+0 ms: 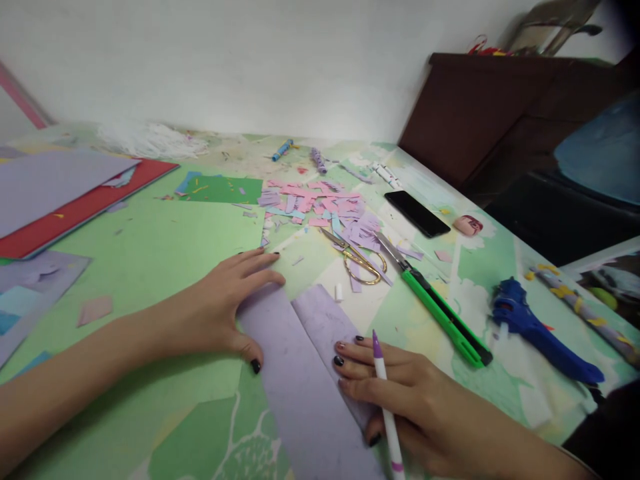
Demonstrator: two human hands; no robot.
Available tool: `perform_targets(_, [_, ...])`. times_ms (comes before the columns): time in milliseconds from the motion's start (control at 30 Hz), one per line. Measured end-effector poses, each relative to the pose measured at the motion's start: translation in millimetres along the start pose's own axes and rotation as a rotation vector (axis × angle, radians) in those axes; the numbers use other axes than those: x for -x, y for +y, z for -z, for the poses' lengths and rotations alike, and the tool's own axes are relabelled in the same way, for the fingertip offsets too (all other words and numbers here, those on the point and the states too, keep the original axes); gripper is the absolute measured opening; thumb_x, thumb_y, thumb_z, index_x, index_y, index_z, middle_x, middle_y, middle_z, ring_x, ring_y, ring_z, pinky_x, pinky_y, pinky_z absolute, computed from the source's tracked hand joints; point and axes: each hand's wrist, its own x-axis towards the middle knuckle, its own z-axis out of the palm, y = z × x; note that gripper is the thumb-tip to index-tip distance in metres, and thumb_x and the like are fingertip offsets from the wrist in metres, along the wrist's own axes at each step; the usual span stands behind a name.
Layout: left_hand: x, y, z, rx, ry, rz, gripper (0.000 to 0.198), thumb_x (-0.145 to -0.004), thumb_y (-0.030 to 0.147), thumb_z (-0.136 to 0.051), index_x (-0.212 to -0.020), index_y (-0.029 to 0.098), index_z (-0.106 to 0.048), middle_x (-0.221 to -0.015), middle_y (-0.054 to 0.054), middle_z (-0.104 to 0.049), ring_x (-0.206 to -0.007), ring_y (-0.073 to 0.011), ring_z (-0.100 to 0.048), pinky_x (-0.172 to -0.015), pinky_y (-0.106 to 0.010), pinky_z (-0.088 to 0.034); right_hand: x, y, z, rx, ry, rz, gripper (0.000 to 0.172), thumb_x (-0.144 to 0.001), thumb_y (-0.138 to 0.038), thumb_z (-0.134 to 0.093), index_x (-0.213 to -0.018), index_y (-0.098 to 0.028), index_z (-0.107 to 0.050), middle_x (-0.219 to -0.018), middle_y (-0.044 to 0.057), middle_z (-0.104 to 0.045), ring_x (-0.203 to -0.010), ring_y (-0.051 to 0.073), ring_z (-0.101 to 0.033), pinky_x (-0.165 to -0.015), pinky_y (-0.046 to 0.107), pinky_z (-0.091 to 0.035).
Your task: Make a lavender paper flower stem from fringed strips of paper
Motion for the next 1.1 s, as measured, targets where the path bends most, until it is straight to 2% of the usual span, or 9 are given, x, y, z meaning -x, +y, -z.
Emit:
perform_targets(167, [-11,4,6.1,0.057,0.001,-0.055,0.067,-0.044,0.061,-0.074,-0.092,0.019,-0.052,-0.129,-0.014,-0.041,-0.117,-0.0334,-0.034,-0.096,-0.046,-0.03,2,1,1,-0.023,-0.03,0.007,0.041,-0.08,-0.006,-0.048,-0.121,-0.011,-0.05,-0.123,0.014,-0.057,-0.127,0.019,-0.039,-0.109,0.036,-0.028])
perform_targets(333, [-19,6,12.0,0.031,-0.077,-0.1,0.073,-0.044,0.06,-0.074,-0.1,0.021,-0.049,-0.106,-0.008,-0.051,-0.098,-0.0265,-0.041,-0.087,-0.039,-0.031,3,4,-3,-0.116,0.028,-0.026,0.035,-0.08,-0.004,-0.049,-0.112,-0.016,-0.056,-0.107,0.009,-0.065,-0.118,0.018,-0.05,-0.108,0.035,-0.031])
perform_targets(467, [-25,0,9.7,0.035,-0.095,-0.141,0.068,-0.042,0.058,-0.075,-0.094,0.021,-0.051,-0.097,-0.005,-0.05,-0.089,-0.0239,-0.039,-0.08,-0.035,-0.031,4,6,-8,-0.168,0.099,-0.015,0.023,-0.081,-0.008,-0.051,-0.099,-0.019,-0.061,-0.103,0.008,-0.067,-0.11,0.018,-0.056,-0.106,0.036,-0.034])
perform_targets(567, [-28,1,9.1,0.067,-0.057,-0.15,0.063,-0.043,0.057,-0.075,-0.088,0.02,-0.051,-0.096,-0.005,-0.047,-0.088,-0.0232,-0.038,-0.077,-0.034,-0.031,4,5,-6,-0.175,0.111,-0.016,0.02,-0.082,-0.01,-0.051,-0.098,-0.019,-0.061,-0.1,0.008,-0.068,-0.11,0.018,-0.056,-0.105,0.036,-0.035])
perform_targets(667, [-31,5,9.9,0.094,-0.025,-0.136,0.056,-0.049,0.056,-0.073,-0.085,0.019,-0.049,-0.095,-0.005,-0.047,-0.086,-0.022,-0.038,-0.075,-0.033,-0.032,5,4,-2,-0.199,0.092,-0.021,0.022,-0.083,-0.011,-0.051,-0.101,-0.018,-0.059,-0.098,0.009,-0.068,-0.113,0.018,-0.054,-0.105,0.035,-0.035])
perform_targets(867, [-37,5,4.2,0.131,-0.071,-0.17,0.026,-0.081,0.042,-0.054,-0.076,0.019,-0.043,-0.079,-0.002,-0.047,-0.078,-0.018,-0.04,-0.071,-0.03,-0.032,5,4,-1,-0.221,0.099,-0.048,0.016,-0.083,-0.014,-0.052,-0.098,-0.018,-0.059,-0.106,0.009,-0.066,-0.117,0.017,-0.051,-0.105,0.032,-0.034])
perform_targets(1000, [-39,6,1.3,0.141,-0.069,-0.113,0.023,-0.086,0.037,-0.048,-0.074,0.018,-0.044,-0.076,-0.002,-0.047,-0.075,-0.0169,-0.04,-0.068,-0.029,-0.032,5,5,-2,-0.219,0.104,-0.044,0.017,-0.082,-0.02,-0.056,-0.099,-0.017,-0.057,-0.106,0.01,-0.066,-0.117,0.018,-0.051,-0.104,0.032,-0.035])
perform_targets(1100, [-40,9,1.8,0.146,-0.071,-0.125,0.023,-0.087,0.035,-0.046,-0.071,0.018,-0.044,-0.073,-0.001,-0.048,-0.073,-0.0166,-0.04,-0.068,-0.029,-0.032,5,5,-2,-0.213,0.095,-0.042,0.019,-0.083,-0.015,-0.053,-0.101,-0.018,-0.056,-0.108,0.01,-0.065,-0.118,0.018,-0.05,-0.103,0.032,-0.036])
